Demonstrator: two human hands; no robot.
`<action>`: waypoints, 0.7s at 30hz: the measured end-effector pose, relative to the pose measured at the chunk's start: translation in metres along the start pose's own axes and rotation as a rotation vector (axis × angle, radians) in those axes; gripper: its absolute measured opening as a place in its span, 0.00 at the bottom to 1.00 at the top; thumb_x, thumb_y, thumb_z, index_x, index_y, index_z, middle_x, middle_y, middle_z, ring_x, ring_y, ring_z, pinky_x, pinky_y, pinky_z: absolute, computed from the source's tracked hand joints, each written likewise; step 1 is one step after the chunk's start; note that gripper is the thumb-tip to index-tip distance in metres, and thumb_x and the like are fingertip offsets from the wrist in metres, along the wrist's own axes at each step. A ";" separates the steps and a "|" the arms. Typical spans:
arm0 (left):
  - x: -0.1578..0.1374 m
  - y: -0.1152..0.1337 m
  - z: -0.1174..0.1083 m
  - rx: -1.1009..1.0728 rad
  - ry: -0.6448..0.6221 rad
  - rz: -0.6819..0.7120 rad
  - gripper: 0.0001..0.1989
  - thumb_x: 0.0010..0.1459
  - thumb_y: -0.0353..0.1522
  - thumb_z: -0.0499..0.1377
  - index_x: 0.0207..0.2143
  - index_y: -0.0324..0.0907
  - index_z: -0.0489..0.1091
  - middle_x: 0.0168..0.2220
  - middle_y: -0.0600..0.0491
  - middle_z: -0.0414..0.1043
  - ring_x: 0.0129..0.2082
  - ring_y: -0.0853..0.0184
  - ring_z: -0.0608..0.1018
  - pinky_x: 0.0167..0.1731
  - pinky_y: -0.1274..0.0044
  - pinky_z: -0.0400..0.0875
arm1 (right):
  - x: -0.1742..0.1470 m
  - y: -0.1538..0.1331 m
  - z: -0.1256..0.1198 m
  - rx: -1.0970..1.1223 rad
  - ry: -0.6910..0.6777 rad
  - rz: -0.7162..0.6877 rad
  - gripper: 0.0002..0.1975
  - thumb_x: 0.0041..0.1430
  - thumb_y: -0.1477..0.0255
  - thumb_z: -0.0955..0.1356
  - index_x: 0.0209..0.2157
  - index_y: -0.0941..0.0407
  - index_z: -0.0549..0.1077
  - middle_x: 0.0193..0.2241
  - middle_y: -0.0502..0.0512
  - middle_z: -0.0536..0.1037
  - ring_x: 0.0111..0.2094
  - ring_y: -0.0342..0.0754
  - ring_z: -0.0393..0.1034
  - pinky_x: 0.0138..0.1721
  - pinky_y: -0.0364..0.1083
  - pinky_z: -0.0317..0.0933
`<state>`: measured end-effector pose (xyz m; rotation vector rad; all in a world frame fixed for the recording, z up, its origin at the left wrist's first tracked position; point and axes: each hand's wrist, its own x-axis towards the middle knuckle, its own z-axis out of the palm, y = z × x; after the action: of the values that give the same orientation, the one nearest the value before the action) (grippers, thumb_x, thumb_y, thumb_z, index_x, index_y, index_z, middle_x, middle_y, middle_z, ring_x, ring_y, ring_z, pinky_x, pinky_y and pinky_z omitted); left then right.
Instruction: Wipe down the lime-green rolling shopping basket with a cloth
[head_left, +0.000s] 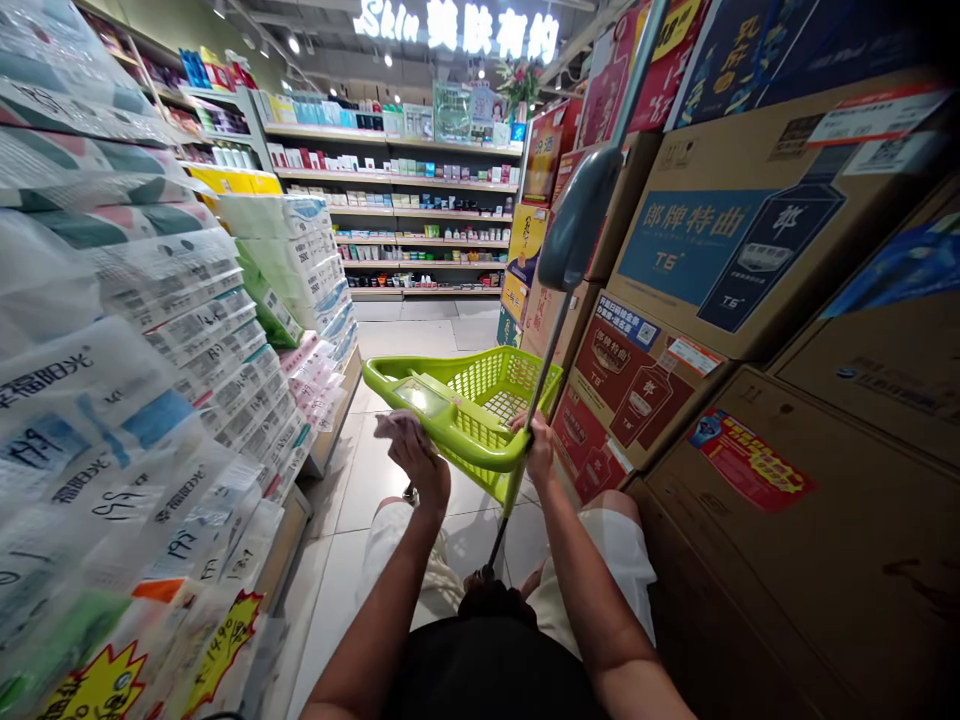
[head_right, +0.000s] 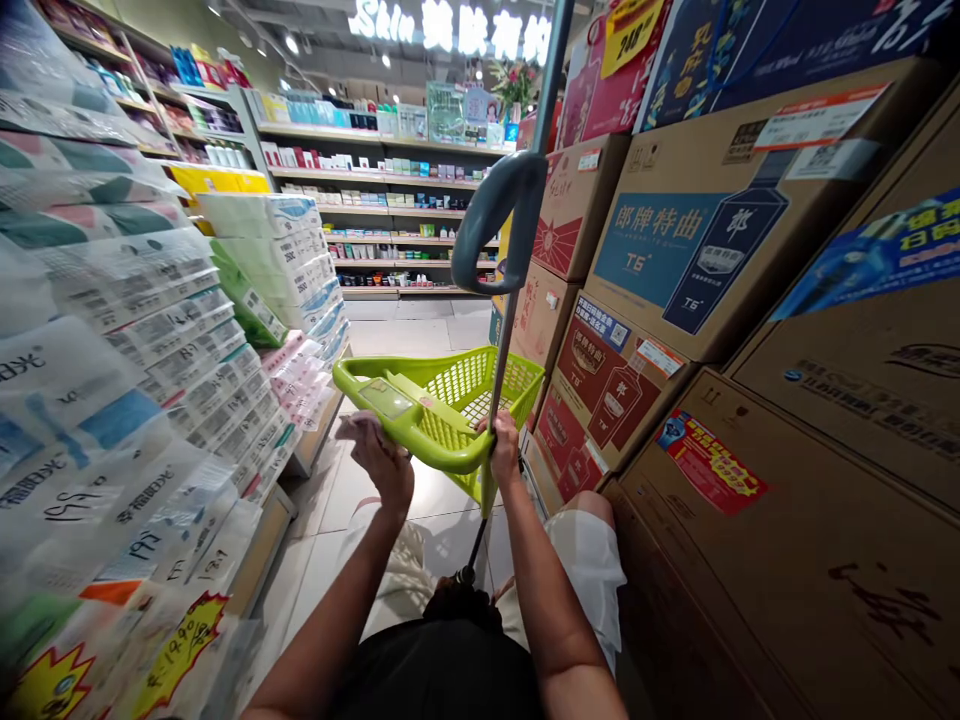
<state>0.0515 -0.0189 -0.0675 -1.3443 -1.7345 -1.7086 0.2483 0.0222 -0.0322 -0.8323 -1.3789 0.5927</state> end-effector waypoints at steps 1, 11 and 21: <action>-0.016 0.002 0.003 -0.013 -0.013 -0.005 0.27 0.68 0.31 0.48 0.68 0.34 0.62 0.64 0.26 0.65 0.66 0.45 0.66 0.62 0.52 0.58 | -0.005 -0.005 0.001 -0.037 0.084 -0.002 0.23 0.70 0.57 0.54 0.34 0.53 0.73 0.33 0.55 0.75 0.40 0.52 0.69 0.47 0.51 0.62; 0.006 -0.017 0.008 0.003 -0.050 0.101 0.23 0.70 0.35 0.46 0.56 0.33 0.73 0.55 0.27 0.74 0.63 0.46 0.71 0.60 0.53 0.59 | -0.051 -0.089 0.038 -0.612 0.042 -0.483 0.12 0.66 0.73 0.63 0.49 0.52 0.74 0.41 0.57 0.80 0.43 0.55 0.70 0.54 0.57 0.57; 0.082 0.013 -0.045 0.063 -0.468 0.450 0.24 0.67 0.25 0.48 0.55 0.47 0.78 0.56 0.43 0.78 0.61 0.52 0.73 0.60 0.61 0.63 | -0.021 -0.076 0.035 -0.651 0.043 -0.452 0.15 0.69 0.69 0.62 0.26 0.52 0.71 0.25 0.53 0.74 0.31 0.51 0.65 0.38 0.51 0.54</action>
<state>0.0065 -0.0327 0.0142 -2.0367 -1.5171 -1.1447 0.2027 -0.0340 0.0155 -0.9854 -1.6767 -0.2443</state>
